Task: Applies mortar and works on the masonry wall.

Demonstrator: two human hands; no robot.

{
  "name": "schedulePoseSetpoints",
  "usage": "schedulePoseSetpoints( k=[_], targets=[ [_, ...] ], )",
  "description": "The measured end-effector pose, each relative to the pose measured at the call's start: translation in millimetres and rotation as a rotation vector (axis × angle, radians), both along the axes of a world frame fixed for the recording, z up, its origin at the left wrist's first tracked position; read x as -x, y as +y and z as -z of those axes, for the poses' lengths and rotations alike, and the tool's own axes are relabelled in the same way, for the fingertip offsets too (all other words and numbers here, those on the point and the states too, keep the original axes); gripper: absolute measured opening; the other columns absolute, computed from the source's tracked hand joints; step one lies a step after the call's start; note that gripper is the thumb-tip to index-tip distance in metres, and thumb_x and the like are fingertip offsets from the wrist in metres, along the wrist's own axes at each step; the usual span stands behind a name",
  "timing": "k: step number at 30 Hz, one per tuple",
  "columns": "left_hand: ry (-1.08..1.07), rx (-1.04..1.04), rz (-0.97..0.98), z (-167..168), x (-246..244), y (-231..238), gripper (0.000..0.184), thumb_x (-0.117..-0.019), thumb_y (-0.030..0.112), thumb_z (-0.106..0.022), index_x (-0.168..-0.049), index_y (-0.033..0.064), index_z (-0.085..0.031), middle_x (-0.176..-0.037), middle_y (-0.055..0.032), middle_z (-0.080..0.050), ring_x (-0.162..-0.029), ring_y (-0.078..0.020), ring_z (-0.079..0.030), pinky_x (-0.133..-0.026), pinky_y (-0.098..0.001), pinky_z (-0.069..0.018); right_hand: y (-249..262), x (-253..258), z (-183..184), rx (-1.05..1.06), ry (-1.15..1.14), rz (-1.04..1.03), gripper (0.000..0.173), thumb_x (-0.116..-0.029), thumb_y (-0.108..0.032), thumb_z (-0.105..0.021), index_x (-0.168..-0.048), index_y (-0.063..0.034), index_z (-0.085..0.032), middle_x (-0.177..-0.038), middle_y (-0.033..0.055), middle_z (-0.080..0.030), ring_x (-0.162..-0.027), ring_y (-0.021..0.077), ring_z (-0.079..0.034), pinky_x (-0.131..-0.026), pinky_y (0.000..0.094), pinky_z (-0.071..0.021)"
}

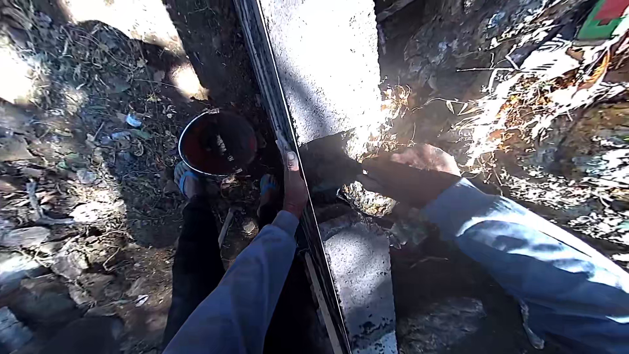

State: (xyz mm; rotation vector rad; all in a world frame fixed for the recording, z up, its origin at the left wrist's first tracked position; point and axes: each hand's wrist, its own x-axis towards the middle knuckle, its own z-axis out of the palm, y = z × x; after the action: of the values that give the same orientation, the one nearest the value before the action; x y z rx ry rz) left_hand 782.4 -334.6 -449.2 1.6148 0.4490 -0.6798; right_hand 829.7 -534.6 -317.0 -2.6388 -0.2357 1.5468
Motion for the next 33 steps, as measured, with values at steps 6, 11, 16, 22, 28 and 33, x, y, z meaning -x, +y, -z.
schedulePoseSetpoints(
  k=[6, 11, 16, 22, 28, 33],
  targets=[
    [0.019, -0.055, 0.039, -6.0, -4.0, -0.2, 0.078, -0.1065, 0.062, -0.016, -0.164, 0.0097, -0.021, -0.17, -0.0088, -0.021, -0.157, -0.0194, -0.019, -0.128, -0.0404, -0.0149, -2.8, -18.0, -3.2, 0.053, 0.035, 0.039, 0.037, -0.1059, -0.041, -0.051, -0.103, -0.0096, -0.07, -0.086, 0.0148, -0.068, -0.083, 0.0351, -0.069, -0.073, 0.0581, -0.0533],
    [-0.042, -0.103, 0.036, -11.3, -1.8, -0.8, 0.074, -0.1087, 0.052, -0.019, -0.157, -0.0026, -0.031, -0.161, -0.021, -0.036, -0.152, -0.0281, -0.031, -0.124, -0.0431, -0.0232, -9.8, 1.3, -42.9, 0.215, -0.093, 0.05, 0.052, -0.1019, -0.061, -0.048, -0.088, -0.0147, -0.069, -0.074, 0.0123, -0.067, -0.075, 0.0367, -0.069, -0.064, 0.0595, -0.0519],
    [-0.015, -0.029, -0.067, -10.9, 3.1, -8.7, 0.065, -0.1112, 0.043, -0.023, -0.157, -0.0025, -0.033, -0.161, -0.0212, -0.036, -0.152, -0.0237, -0.031, -0.124, -0.0379, -0.0224, -1.3, 24.8, -11.0, 0.144, -0.126, 0.188, 0.046, -0.1068, -0.05, -0.047, -0.101, -0.0109, -0.071, -0.087, 0.0158, -0.071, -0.084, 0.0393, -0.071, -0.068, 0.0616, -0.0547],
    [-0.091, -0.018, -0.039, -6.4, 4.1, -2.4, 0.066, -0.1115, 0.043, -0.022, -0.16, -0.002, -0.026, -0.166, -0.0195, -0.027, -0.155, -0.0235, -0.024, -0.126, -0.0363, -0.0184, -12.7, 15.7, -46.0, 0.261, 0.002, 0.303, 0.058, -0.104, -0.062, -0.041, -0.085, -0.0131, -0.065, -0.075, 0.0136, -0.066, -0.08, 0.0375, -0.068, -0.068, 0.0609, -0.0509],
    [-0.004, -0.102, -0.047, -20.9, 13.3, -5.5, 0.066, -0.1111, 0.047, -0.022, -0.157, 0.0017, -0.035, -0.162, -0.0169, -0.037, -0.152, -0.023, -0.032, -0.124, -0.0385, -0.024, -23.9, 49.5, -9.4, -0.147, 0.16, 0.961, 0.057, -0.1104, -0.052, -0.031, -0.099, -0.007, -0.064, -0.065, 0.0085, -0.055, -0.047, 0.0195, -0.054, -0.044, 0.0378, -0.0491],
    [0.062, 0.003, -0.099, -18.7, 21.4, -4.3, 0.064, -0.112, 0.045, -0.02, -0.161, 0.0033, -0.026, -0.167, -0.0148, -0.027, -0.155, -0.0189, -0.023, -0.126, -0.0366, -0.018, -9.4, 46.9, -15.8, -0.168, 0.319, 0.955, 0.048, -0.1115, -0.042, -0.037, -0.113, -0.003, -0.065, -0.071, 0.0107, -0.057, -0.052, 0.0184, -0.054, -0.049, 0.0354, -0.0496]
  ],
)
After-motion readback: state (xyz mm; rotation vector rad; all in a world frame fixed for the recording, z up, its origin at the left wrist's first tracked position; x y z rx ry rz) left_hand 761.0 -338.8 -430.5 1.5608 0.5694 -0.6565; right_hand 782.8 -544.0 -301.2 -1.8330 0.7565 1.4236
